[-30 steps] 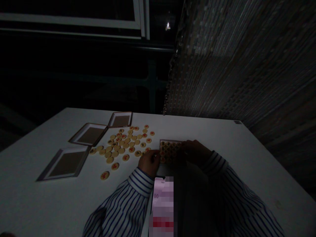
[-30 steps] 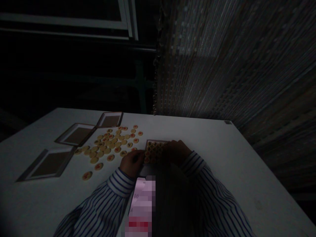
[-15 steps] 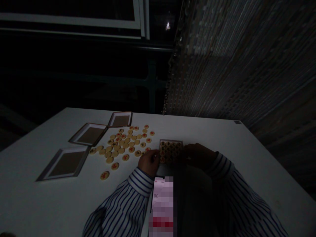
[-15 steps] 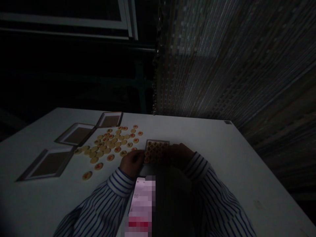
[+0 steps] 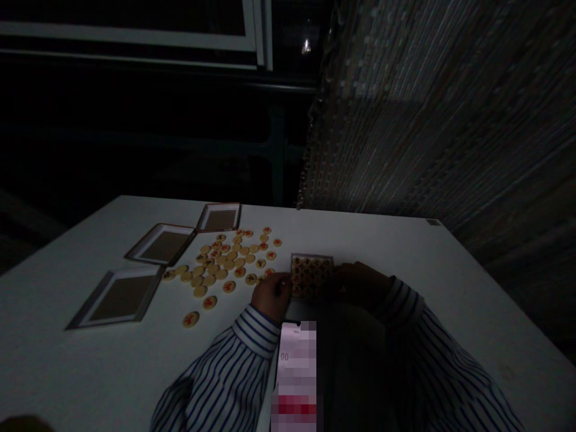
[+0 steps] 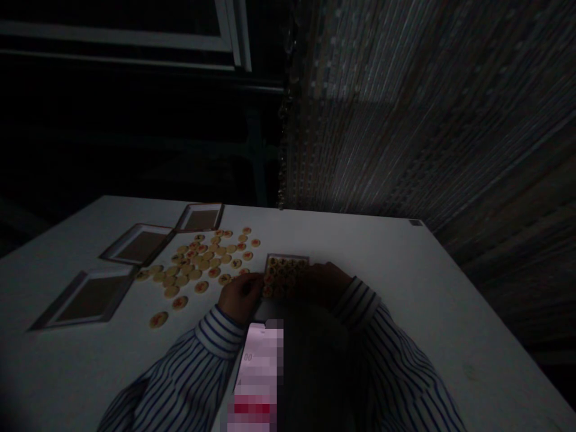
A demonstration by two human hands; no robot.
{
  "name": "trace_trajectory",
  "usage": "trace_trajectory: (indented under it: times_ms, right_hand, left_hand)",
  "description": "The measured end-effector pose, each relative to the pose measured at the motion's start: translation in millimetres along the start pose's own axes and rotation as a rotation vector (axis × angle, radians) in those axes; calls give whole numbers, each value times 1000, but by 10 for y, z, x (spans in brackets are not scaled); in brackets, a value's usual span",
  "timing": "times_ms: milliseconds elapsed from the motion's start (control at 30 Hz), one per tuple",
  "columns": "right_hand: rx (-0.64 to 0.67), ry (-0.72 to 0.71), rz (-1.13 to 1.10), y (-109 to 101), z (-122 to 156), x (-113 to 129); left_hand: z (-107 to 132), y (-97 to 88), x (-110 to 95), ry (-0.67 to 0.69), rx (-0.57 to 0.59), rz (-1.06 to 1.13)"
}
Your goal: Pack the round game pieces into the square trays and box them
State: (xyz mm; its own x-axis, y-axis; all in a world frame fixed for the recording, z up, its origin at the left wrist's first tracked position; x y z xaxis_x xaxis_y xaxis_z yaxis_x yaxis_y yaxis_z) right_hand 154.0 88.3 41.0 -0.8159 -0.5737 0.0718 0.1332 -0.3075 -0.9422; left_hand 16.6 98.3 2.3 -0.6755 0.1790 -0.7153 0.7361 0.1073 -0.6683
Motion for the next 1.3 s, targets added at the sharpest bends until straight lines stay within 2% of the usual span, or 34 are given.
trace_trajectory:
  times_ms: [167, 367, 567, 700, 900, 1067, 1167, 1300]
  right_hand:
    - [-6, -4, -25, 10, -10, 3]
    - [-111, -27, -31, -34, 16, -106]
    - [-471, 22, -21, -484, 151, -295]
    - [-602, 68, -22, -629, 199, -324]
    - [-622, 111, -32, -653, 198, -299]
    - [-590, 90, -53, -634, 104, -284]
    - [-536, 74, -47, -637, -23, -247]
    - [-459, 14, -38, -656, -277, -104]
  left_hand:
    - [1, -6, -4, 4, -6, -8]
    - [6, -14, 4, -2, -15, 8]
    - [7, -43, 2, 15, -33, 18]
    - [4, -60, -22, 64, -41, 8]
    - [-2, -178, -9, 85, -81, -11]
    - [-58, -452, 56, 89, -116, -65]
    - [-148, -588, 67, 113, -91, -154]
    - [-327, -572, 64, 144, 10, -325]
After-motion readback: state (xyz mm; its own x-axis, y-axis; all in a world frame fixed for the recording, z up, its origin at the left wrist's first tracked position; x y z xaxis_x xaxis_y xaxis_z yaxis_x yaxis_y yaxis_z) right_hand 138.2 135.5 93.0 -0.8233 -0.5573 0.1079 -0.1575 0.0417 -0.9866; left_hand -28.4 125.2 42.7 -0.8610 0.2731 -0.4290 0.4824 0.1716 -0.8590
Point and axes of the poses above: each hand's wrist, its own z-axis away from the middle knuckle, its own y-axis out of the palm, x = y × z, the point moved 10 cm from there along -z, towards the middle knuckle, and after that the axes turned 1 degree about x, right-handed, at the moved point
